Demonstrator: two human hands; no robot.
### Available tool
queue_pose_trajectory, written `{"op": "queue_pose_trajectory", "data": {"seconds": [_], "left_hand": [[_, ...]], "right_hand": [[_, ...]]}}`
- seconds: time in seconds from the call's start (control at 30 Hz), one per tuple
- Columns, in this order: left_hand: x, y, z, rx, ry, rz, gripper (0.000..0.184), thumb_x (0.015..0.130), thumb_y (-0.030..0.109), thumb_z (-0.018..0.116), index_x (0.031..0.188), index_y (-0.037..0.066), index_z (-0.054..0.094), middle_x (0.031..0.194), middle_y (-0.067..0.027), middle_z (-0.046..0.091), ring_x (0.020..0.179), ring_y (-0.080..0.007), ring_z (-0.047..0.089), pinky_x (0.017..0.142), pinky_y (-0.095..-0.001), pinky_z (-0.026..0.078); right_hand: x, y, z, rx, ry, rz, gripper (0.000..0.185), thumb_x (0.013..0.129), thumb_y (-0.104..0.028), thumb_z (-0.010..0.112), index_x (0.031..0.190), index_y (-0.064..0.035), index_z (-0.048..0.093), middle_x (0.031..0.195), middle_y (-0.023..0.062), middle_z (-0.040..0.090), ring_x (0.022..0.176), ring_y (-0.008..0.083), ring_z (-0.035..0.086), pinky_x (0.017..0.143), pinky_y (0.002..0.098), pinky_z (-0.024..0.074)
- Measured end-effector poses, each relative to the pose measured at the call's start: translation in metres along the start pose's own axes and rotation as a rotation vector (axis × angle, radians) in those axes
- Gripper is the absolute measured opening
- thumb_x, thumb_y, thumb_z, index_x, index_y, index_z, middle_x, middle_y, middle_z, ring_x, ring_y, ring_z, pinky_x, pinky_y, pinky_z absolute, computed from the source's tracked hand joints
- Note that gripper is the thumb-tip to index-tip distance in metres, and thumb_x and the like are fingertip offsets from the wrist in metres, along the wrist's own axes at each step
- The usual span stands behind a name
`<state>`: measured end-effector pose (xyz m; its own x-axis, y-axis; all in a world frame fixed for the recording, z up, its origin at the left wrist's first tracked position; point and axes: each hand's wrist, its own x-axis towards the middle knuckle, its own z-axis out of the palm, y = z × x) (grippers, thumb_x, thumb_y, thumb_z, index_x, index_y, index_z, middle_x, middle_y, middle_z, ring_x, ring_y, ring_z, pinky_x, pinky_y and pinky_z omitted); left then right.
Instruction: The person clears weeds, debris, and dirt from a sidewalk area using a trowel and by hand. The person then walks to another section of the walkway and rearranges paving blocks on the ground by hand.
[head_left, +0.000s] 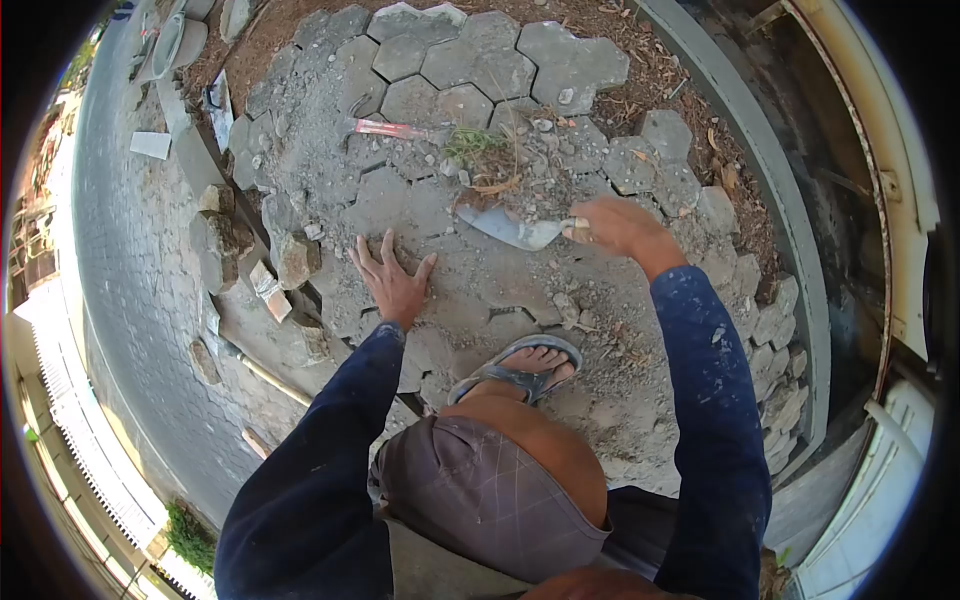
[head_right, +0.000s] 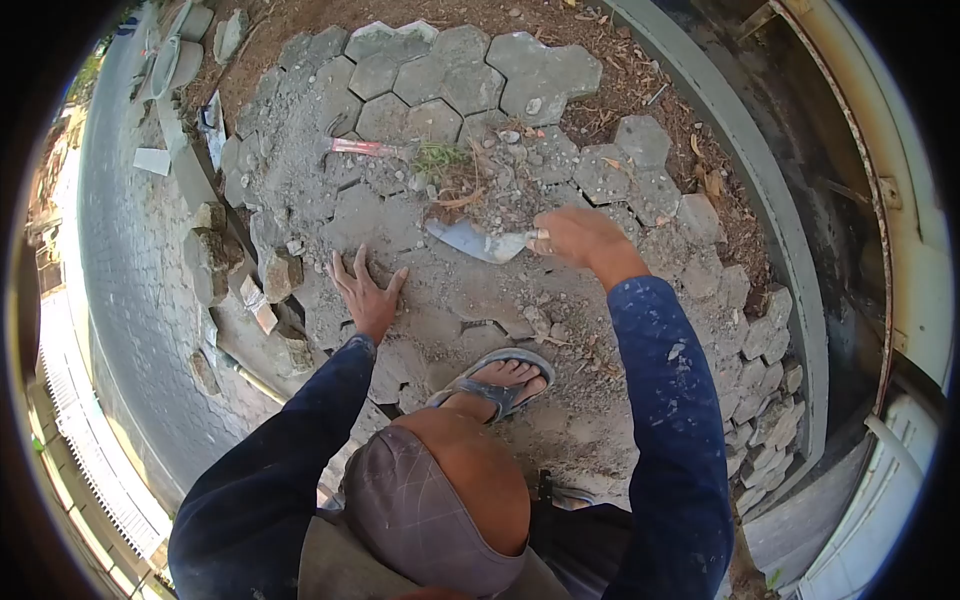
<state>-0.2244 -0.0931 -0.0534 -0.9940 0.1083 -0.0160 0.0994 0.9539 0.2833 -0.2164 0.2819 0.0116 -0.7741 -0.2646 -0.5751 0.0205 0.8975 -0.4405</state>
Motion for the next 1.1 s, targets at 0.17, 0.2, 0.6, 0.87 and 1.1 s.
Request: {"op": "queue_pose_trajectory", "data": {"seconds": [0.17,0.2,0.6,0.87,1.1], "left_hand": [[0.019,-0.006,0.002,-0.036,0.069,0.010,0.075,0.079,0.041,0.075,0.139,0.010,0.040,0.149,-0.0259,0.016,0.139,-0.0482,0.014,0.111,-0.0588,0.021],[0.026,-0.007,0.002,-0.028,0.117,0.025,0.073,0.080,0.039,0.075,0.138,0.010,0.042,0.149,-0.0250,0.018,0.139,-0.0474,0.015,0.111,-0.0582,0.021],[0.066,-0.013,0.003,-0.058,0.087,-0.012,0.048,0.081,0.032,0.073,0.124,0.014,0.059,0.148,-0.0170,0.029,0.138,-0.0452,0.019,0.111,-0.0568,0.024],[0.067,-0.015,0.004,-0.050,0.100,0.001,0.045,0.079,0.030,0.072,0.120,0.015,0.060,0.142,-0.0158,0.036,0.136,-0.0450,0.024,0.109,-0.0573,0.027],[0.064,-0.017,0.001,-0.107,0.135,-0.050,0.042,0.079,0.023,0.071,0.119,0.013,0.061,0.142,-0.0156,0.038,0.134,-0.0422,0.029,0.110,-0.0533,0.028]], "right_hand": [[0.034,0.010,-0.051,0.108,0.106,0.035,0.044,0.091,-0.050,0.053,0.102,-0.0077,0.061,0.096,0.0193,0.064,0.093,0.0401,0.060,0.078,0.0501,0.0462],[0.040,0.012,-0.058,0.129,0.128,0.039,0.041,0.091,-0.048,0.054,0.100,-0.0085,0.061,0.098,0.0181,0.065,0.095,0.0393,0.061,0.080,0.0501,0.0470],[0.046,0.019,-0.095,0.026,-0.059,0.068,0.031,0.085,-0.043,0.063,0.097,-0.0143,0.062,0.095,0.0142,0.066,0.092,0.0360,0.062,0.077,0.0493,0.0483],[0.046,0.011,-0.141,0.003,0.180,0.238,0.031,0.086,-0.029,0.063,0.108,-0.0105,0.052,0.090,0.0186,0.065,0.088,0.0436,0.061,0.073,0.0536,0.0471],[0.087,-0.014,-0.066,0.062,0.404,0.502,0.037,0.085,-0.015,0.060,0.116,-0.0030,0.041,0.089,0.0296,0.063,0.084,0.0486,0.061,0.073,0.0567,0.0474]]}}
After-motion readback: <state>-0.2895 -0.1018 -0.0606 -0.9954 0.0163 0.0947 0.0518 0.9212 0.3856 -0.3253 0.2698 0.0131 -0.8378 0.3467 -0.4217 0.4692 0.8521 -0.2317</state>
